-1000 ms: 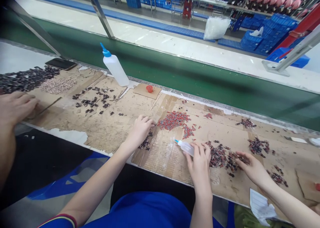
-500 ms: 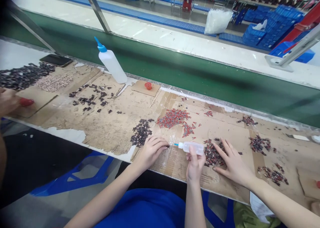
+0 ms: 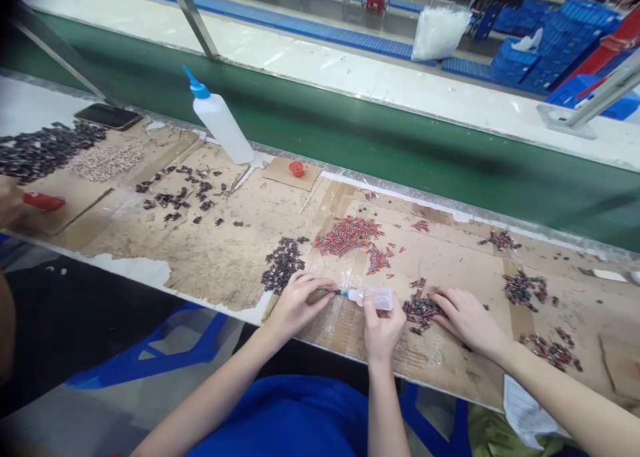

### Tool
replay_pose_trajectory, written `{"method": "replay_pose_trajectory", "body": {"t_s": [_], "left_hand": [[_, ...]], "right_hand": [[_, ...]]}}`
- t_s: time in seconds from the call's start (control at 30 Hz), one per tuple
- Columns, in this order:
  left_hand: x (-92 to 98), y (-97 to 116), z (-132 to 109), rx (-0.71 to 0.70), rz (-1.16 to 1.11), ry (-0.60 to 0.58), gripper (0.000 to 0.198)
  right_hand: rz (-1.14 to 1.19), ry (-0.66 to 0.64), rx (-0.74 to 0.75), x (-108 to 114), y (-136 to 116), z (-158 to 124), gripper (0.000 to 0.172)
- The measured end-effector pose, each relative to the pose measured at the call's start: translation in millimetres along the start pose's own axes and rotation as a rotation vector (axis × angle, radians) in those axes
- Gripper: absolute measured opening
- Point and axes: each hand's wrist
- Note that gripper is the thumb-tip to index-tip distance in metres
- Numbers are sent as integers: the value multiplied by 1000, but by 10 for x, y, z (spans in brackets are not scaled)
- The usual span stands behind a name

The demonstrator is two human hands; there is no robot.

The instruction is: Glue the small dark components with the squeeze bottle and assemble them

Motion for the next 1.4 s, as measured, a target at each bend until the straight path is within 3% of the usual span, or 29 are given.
{"method": "replay_pose_trajectory", "body": {"t_s": [0.1, 0.23, 0.63, 1.13, 1.4], "left_hand": [[6, 3, 4, 14, 2, -1, 14], [12, 12, 13, 25, 2, -14, 15], [18, 28, 31, 33, 23, -17, 12], [20, 38, 35, 35, 31, -22, 11], [13, 30, 30, 55, 55, -55, 11]], "right_hand": [[214, 30, -169, -213, -214, -83, 28], [328, 34, -296, -136, -297, -10, 27], [353, 95, -348, -105, -276, -11, 26], [370, 21, -317, -115, -322, 5, 26], [475, 142, -397, -167, -265, -31, 34]]}}
Point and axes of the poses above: each hand's wrist, its own z-axis towards the middle knuckle, its own x-axis out of the back of the hand, y = z × x, and after that the axes turned 10 degrees about -z, right-handed
